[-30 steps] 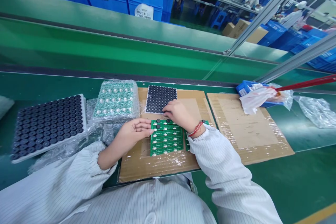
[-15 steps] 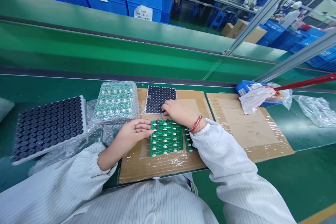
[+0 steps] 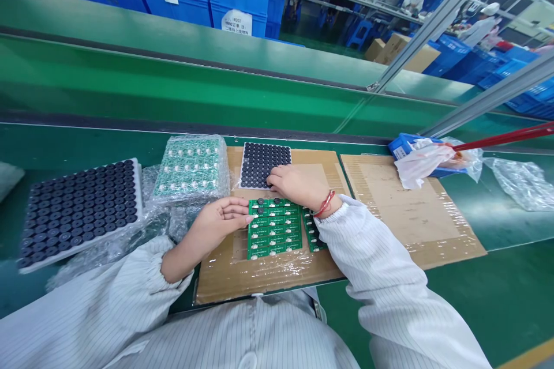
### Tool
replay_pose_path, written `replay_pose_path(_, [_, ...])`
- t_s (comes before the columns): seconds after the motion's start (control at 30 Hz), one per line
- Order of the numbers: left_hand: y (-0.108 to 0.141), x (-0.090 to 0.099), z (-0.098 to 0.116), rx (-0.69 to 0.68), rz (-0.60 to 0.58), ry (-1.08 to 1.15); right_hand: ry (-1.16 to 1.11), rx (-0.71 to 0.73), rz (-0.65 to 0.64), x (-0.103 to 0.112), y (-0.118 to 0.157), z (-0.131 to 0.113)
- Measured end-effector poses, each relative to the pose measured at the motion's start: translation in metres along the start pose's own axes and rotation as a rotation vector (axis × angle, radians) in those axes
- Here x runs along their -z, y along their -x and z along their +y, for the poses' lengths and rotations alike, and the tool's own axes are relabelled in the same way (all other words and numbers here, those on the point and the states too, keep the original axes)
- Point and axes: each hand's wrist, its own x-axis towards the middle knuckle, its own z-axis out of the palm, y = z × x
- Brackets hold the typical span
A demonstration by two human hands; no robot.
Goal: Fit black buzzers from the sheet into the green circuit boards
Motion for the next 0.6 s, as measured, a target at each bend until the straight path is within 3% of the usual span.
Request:
replay_pose_path(0.27, [0.000,0.000,0.000,0.003,-0.003,-0.005,-0.187,-0.043,0.017,0.002,0.000,0.005])
replay_pose_path(0.43, [0.001,0.001,0.000,0.011,-0.003,-0.007,-0.410,-0.148,0.196,0.011,0.012,0.004])
replay_pose_path(0.6, [0.002,0.000,0.003,0.015,0.007,-0.023,-0.634,-0.218,0.348,0.028,0.034,-0.018])
